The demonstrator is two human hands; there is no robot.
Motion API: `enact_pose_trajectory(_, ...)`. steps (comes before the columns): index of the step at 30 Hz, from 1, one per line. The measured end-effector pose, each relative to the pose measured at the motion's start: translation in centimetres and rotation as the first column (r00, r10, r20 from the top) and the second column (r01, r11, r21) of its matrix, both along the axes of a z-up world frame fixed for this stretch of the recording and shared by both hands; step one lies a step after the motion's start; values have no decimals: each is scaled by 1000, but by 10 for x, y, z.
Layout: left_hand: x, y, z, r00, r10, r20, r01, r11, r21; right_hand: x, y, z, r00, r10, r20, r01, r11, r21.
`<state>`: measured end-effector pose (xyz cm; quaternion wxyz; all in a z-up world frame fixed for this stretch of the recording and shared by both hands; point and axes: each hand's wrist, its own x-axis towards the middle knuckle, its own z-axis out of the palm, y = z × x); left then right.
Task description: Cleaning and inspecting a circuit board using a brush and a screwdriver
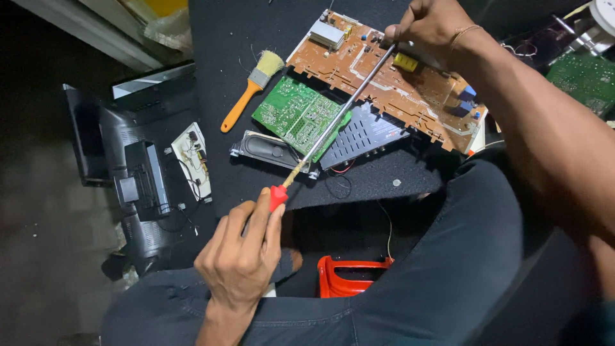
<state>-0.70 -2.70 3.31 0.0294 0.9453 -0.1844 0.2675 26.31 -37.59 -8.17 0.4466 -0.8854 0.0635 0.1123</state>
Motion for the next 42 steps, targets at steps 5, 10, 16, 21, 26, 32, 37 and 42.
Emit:
enact_pose_trajectory(5,-3,-1,-3,993,-32,-114,17,991,-135,5,-1,-13,988,60,143,-63,998,11)
enact_pose_trajectory(10,3,0,4,866,34,-499,-257,886,-386,-3,4,4,983,119,137,-106,990,-97)
enact_pose_trajectory(16,17,4,-5,550,-10,-835,-579,716,-390,6,-6,-15,976,119,184,-104,991,-88)
enact_pose_trajectory(21,18,3,9,596,38,-802,-541,757,-366,4,-7,1,983,161,89,-146,976,-161)
enact_pose_trajectory(26,6,1,9,679,70,-731,-479,796,-369,-3,-1,28,984,59,-166,-30,985,171)
enact_pose_trajectory(32,-3,-5,3,992,-64,-107,36,969,-246,-15,18,60,923,-2,-386,120,952,283)
enact_pose_trajectory(37,-9,-5,-5,997,-67,37,67,998,11,0,18,26,969,53,-242,-17,989,148)
enact_pose_trajectory(42,-17,-10,-2,998,-57,11,57,998,18,-23,39,64,925,-54,-375,141,967,210)
